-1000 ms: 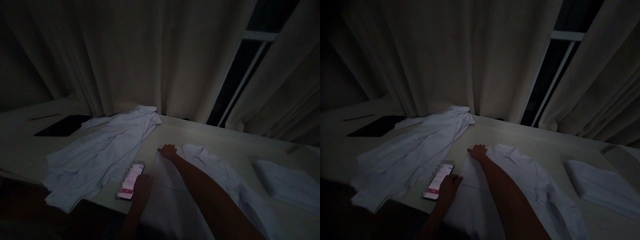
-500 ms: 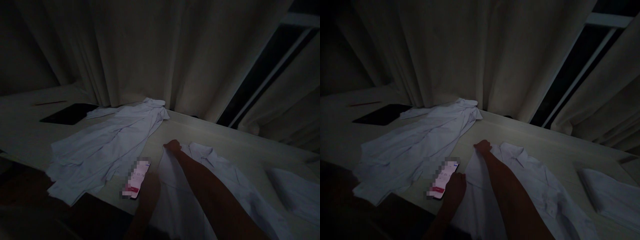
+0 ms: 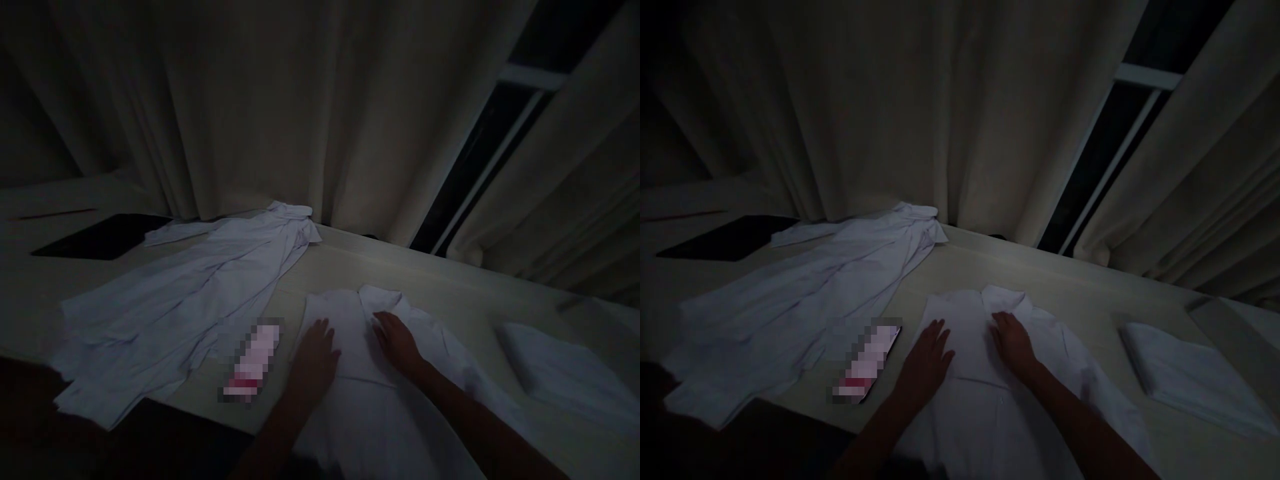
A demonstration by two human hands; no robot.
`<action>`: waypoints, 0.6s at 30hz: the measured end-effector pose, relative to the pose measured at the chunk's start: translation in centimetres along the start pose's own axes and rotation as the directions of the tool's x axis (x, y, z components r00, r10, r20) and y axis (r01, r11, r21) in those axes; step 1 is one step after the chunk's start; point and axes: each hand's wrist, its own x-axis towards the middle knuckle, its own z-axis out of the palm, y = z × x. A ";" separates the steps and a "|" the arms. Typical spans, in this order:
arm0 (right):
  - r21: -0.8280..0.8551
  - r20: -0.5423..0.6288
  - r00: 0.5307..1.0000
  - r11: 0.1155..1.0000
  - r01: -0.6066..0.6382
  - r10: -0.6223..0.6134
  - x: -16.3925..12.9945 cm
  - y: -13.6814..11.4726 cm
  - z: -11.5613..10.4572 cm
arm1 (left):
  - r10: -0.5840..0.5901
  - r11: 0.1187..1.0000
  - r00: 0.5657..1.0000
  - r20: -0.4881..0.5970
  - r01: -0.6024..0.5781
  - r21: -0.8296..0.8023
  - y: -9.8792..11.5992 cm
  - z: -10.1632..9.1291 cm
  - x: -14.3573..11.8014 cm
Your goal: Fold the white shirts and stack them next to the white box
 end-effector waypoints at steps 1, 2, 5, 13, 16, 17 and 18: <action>-0.052 -0.026 0.999 0.998 -0.026 0.025 -2.5 1.5 -0.1 | 0.046 0.999 0.999 0.029 -0.046 0.008 0.1 0.4 0.9; -0.090 -0.046 0.997 0.994 -0.069 0.065 -4.8 2.9 -0.2 | 0.074 0.997 0.995 0.060 -0.076 0.020 0.0 0.8 1.8; -0.155 -0.057 0.980 0.968 -0.197 0.190 -10.2 6.5 0.2 | 0.088 0.993 0.986 0.145 -0.098 0.068 -0.9 1.9 3.9; -0.276 -0.060 0.956 0.915 -0.293 0.288 -13.5 11.7 0.1 | 0.055 0.976 0.984 0.169 -0.089 0.197 -1.2 4.7 4.7; -0.287 -0.084 0.953 0.909 -0.301 0.289 -12.8 13.2 -0.7 | 0.063 0.973 0.982 0.177 -0.100 0.206 0.2 5.4 5.9; -0.287 -0.084 0.954 0.910 -0.300 0.288 -12.6 13.5 -1.0 | 0.057 0.974 0.982 0.179 -0.094 0.207 0.7 5.7 6.4; -0.285 -0.082 0.954 0.911 -0.298 0.287 -12.4 13.9 -1.3 | 0.048 0.974 0.983 0.179 -0.086 0.209 1.0 5.9 6.9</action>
